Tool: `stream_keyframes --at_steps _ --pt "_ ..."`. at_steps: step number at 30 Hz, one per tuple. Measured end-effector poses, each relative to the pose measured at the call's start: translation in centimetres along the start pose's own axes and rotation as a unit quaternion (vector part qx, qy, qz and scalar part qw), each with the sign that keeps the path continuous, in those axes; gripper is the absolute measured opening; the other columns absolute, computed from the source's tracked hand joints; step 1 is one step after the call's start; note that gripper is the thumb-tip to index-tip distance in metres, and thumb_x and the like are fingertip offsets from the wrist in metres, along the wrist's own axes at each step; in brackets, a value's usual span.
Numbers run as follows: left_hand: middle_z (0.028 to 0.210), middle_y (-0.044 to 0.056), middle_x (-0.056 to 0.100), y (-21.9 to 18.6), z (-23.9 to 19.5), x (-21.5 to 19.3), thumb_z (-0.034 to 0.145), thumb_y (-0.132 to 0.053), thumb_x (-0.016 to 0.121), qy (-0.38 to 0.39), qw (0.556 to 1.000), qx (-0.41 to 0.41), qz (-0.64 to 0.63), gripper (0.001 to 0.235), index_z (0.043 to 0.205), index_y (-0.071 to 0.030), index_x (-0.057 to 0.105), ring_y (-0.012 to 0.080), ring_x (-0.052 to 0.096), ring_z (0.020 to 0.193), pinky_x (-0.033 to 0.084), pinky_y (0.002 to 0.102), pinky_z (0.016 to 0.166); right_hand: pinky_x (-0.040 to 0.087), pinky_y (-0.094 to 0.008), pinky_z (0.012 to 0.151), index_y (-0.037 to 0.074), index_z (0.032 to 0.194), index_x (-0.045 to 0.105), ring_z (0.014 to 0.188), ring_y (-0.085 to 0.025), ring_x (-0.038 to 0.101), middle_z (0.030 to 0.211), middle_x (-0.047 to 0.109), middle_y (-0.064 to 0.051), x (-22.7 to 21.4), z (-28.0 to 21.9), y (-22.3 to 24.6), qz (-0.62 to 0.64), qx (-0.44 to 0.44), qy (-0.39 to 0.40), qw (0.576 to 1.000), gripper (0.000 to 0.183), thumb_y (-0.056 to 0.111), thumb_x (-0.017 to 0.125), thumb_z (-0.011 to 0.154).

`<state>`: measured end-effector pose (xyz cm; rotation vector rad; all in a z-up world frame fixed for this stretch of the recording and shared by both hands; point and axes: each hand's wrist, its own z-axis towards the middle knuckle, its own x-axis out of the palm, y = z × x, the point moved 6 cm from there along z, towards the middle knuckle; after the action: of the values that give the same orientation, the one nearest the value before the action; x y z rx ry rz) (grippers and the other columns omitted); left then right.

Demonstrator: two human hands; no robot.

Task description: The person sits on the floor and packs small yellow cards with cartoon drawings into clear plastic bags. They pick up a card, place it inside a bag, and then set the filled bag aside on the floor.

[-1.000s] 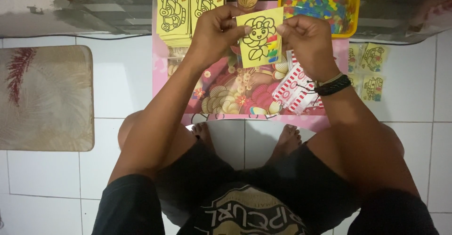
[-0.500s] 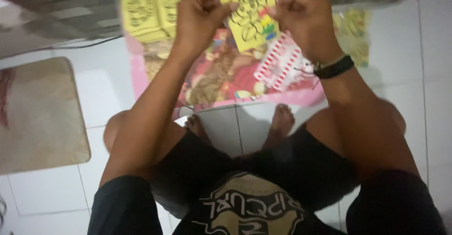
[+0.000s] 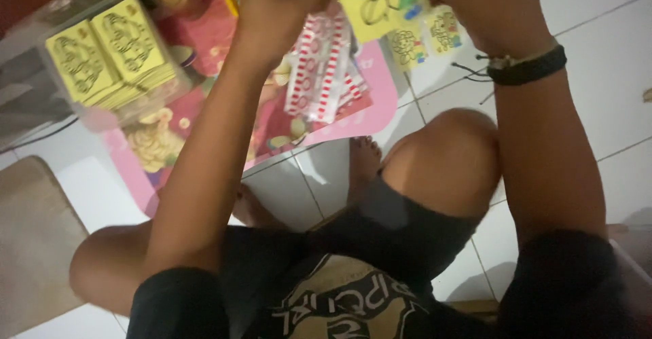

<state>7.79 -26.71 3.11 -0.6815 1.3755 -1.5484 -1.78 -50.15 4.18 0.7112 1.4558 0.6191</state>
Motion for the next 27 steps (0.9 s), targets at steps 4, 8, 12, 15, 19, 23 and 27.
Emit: stream_keyframes --at_steps 4,8,12,15,19,23,27 --pt "0.126 0.01 0.068 2.6 -1.5 2.2 0.106 -0.007 0.073 0.131 0.988 0.01 -0.082 0.047 0.141 -0.014 0.043 0.0184 0.07 0.12 0.062 0.031 0.086 0.066 -0.034 0.09 0.01 0.121 0.062 0.117 -0.021 0.075 0.124 0.072 -0.005 -1.7 -1.2 -8.8 0.245 -0.023 -0.052 0.968 0.017 0.004 0.072 0.109" --pt "0.13 0.013 0.065 5.6 -3.6 -0.2 0.105 -0.007 0.067 0.111 0.993 -0.034 0.007 0.036 0.137 -0.007 0.052 0.0247 0.07 0.118 0.061 0.037 0.102 0.056 -0.024 0.059 0.008 0.095 0.07 0.077 -0.011 0.065 0.086 0.067 -0.003 -1.1 -2.2 -21.2 0.069 0.106 -0.102 0.987 0.014 0.007 0.079 0.105" --pt "0.114 0.015 0.071 12.8 -6.7 -4.5 0.102 -0.002 0.066 0.008 0.984 -0.18 -0.008 0.03 0.13 -0.005 0.057 0.0208 0.07 0.101 0.063 0.03 0.075 0.044 -0.018 0.049 0.021 0.059 0.049 0.055 -0.003 0.05 0.058 0.045 0.01 6.1 -1.1 -35.9 -0.474 -0.061 0.0 0.878 0.056 0.021 0.075 0.109" --pt "0.114 0.023 0.068 14.5 -8.1 -6.6 0.104 0.006 0.068 -0.042 0.99 -0.131 0.028 0.034 0.135 0.007 0.057 0.0304 0.068 0.113 0.057 0.045 0.099 0.056 -0.035 0.061 0.018 0.077 0.075 0.072 -0.023 0.073 0.07 0.071 -0.001 9.5 -0.6 -37.5 -0.36 -0.228 -0.144 0.893 0.021 0.019 0.095 0.085" --pt "0.115 0.021 0.068 15.7 -8.4 -8.0 0.107 0.003 0.067 -0.052 0.986 -0.137 0.074 0.032 0.138 0.006 0.057 0.0279 0.068 0.113 0.057 0.041 0.097 0.057 -0.033 0.084 0.03 0.093 0.081 0.096 -0.023 0.075 0.088 0.077 0.004 15.7 0.2 -48.7 0.057 0.244 -0.155 0.956 0.028 0.038 0.096 0.071" --pt "0.108 0.017 0.066 15.2 -8.3 -7.1 0.106 0.004 0.066 -0.086 0.976 -0.172 0.106 0.028 0.133 0.005 0.061 0.0228 0.065 0.107 0.055 0.038 0.094 0.055 -0.042 0.092 0.02 0.095 0.081 0.101 -0.033 0.073 0.091 0.077 -0.004 17.9 1.5 -49.4 0.068 0.221 -0.138 0.963 0.026 0.031 0.095 0.076" --pt "0.112 0.023 0.068 17.4 -8.9 -7.5 0.105 0.008 0.063 -0.082 0.975 -0.182 0.101 0.03 0.134 0.007 0.057 0.0307 0.067 0.111 0.054 0.046 0.1 0.055 -0.044 0.087 0.024 0.091 0.08 0.095 -0.029 0.073 0.087 0.076 0.003 21.1 2.5 -52.8 -0.075 0.236 -0.121 0.961 0.031 0.051 0.087 0.079"
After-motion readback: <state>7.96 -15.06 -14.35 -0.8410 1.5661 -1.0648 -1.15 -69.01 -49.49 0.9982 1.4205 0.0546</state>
